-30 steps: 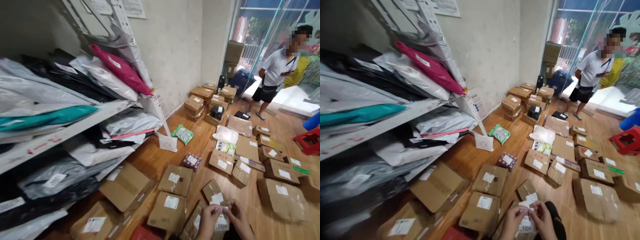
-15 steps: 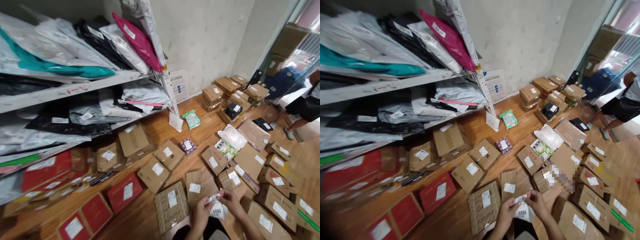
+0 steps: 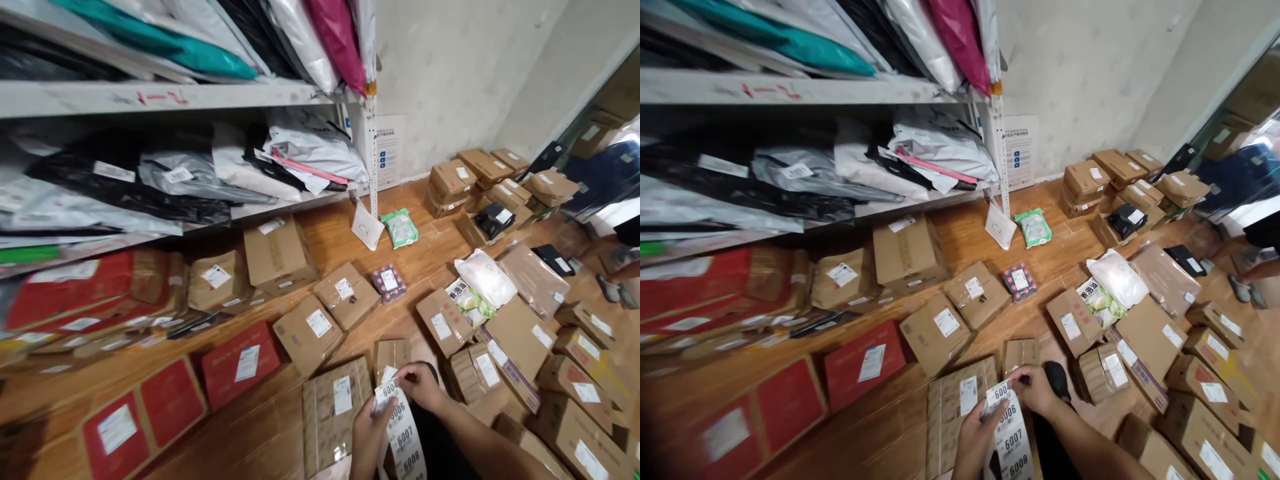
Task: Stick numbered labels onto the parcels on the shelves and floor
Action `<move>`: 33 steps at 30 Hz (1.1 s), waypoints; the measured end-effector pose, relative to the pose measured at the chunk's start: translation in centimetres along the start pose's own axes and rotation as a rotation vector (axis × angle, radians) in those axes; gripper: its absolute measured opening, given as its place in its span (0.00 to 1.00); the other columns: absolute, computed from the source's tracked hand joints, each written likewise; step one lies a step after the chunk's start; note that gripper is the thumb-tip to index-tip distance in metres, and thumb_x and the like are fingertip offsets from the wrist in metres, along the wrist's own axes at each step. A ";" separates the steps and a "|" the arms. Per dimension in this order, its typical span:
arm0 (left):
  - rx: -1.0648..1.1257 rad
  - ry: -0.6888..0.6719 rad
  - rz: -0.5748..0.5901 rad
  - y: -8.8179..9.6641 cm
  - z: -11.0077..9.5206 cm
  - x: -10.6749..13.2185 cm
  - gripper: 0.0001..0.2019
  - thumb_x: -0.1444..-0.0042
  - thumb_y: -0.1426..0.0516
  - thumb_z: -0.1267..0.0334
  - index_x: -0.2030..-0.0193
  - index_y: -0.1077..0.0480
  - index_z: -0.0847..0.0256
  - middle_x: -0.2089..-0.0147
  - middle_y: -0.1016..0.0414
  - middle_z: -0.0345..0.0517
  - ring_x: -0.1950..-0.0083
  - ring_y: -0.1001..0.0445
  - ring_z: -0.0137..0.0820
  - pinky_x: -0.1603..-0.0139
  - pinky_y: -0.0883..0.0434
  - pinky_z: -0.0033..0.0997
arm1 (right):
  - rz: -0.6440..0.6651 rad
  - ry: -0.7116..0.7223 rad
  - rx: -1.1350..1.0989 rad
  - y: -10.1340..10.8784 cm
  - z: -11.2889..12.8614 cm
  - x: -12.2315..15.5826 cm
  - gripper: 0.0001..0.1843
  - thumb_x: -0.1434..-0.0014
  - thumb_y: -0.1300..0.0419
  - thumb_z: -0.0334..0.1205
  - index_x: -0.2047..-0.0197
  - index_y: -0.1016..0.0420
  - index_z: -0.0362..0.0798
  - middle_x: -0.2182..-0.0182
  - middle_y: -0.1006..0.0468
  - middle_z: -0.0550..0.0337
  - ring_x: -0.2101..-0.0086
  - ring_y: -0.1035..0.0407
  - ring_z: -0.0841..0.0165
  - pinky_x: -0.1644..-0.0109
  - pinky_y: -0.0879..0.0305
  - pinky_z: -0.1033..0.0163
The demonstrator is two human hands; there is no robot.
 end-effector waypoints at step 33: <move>0.013 -0.223 -0.069 4.5 21.6 -33.2 0.27 0.66 0.33 0.37 0.73 0.19 0.62 0.74 0.21 0.44 0.71 0.27 0.34 0.70 0.30 0.27 | -0.220 0.323 0.142 5.3 -27.8 -36.7 0.25 0.53 0.36 0.63 0.71 0.21 0.46 0.75 0.22 0.59 0.74 0.32 0.67 0.68 0.33 0.61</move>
Point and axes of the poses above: each hand's wrist, its own x-axis away from the middle knuckle, its own y-axis out of the back of the hand, z = x × y, the point moved 7 cm from there along -x, towards the middle knuckle
